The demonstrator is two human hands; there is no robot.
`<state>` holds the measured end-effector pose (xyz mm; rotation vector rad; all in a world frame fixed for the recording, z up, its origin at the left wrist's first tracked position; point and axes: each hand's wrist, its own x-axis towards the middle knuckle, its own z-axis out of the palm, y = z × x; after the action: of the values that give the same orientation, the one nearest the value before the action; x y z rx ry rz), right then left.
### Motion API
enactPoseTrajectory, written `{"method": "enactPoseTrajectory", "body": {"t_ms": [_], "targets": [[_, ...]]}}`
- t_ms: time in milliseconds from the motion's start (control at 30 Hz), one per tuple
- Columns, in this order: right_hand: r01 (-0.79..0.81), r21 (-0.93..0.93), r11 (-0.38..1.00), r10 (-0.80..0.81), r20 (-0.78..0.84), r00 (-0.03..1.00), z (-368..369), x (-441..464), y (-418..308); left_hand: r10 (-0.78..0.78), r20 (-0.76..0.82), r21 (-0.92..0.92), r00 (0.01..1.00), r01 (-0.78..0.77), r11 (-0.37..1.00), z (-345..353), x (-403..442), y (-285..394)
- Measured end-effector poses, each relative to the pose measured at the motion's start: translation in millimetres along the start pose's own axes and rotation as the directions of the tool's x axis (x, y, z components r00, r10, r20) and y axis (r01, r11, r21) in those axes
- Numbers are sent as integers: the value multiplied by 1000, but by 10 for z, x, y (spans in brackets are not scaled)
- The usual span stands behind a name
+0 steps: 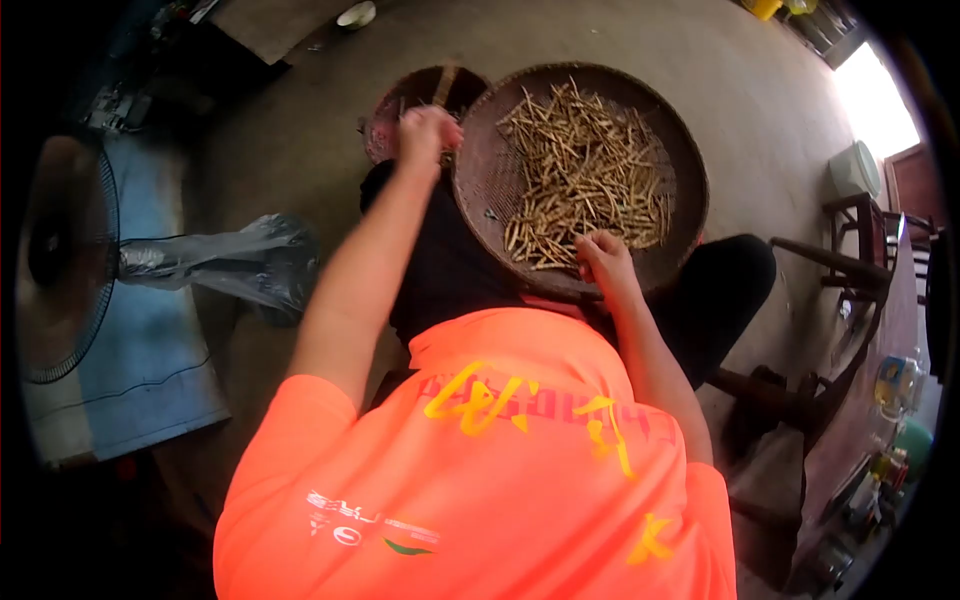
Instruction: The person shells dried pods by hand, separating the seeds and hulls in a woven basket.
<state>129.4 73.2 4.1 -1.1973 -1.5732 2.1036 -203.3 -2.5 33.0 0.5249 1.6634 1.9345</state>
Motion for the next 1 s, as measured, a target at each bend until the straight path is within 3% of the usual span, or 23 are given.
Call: {"method": "enactPoseTrajectory", "body": {"t_ms": [33,67,100,167,233,300,367,500,533,600,700,900,1000], "targets": [[-18,1,1000,18,-18,1000,-1,-14,-1,74,-127,164,989,-53,985,-197,278,-38],[-34,19,999,34,-1,999,0,-26,-19,196,-216,462,957,-77,883,-431,587,-154],[-46,36,998,46,18,999,-8,-23,-30,342,-252,717,905,-63,695,-593,770,-261],[-63,64,996,62,8,998,-49,29,30,482,-239,824,843,-87,560,-619,748,-288],[-99,65,993,100,-3,995,-60,50,67,443,-219,802,869,-98,589,-344,324,-214],[-105,62,993,107,-22,994,-46,26,49,424,24,784,906,-280,554,-167,39,-332],[-108,66,992,109,-21,994,-49,32,49,295,249,703,923,-381,601,97,-344,-434],[-123,57,991,125,-43,991,-50,61,101,56,570,745,820,-544,386,363,-853,-758],[-126,56,990,128,-45,991,-50,57,100,54,570,745,820,-543,389,392,-932,-795],[-142,51,989,145,-64,987,-60,52,87,-32,526,828,850,-503,249,472,-1038,-816],[-145,49,988,148,-64,987,-74,43,88,-32,556,803,831,-526,281,592,-1104,-758],[-133,-12,991,132,-82,988,-40,81,192,155,679,693,718,-696,188,846,-1097,-959],[-134,-10,991,132,-95,987,-45,69,202,142,576,785,805,-593,179,901,-1103,-1017]]}}
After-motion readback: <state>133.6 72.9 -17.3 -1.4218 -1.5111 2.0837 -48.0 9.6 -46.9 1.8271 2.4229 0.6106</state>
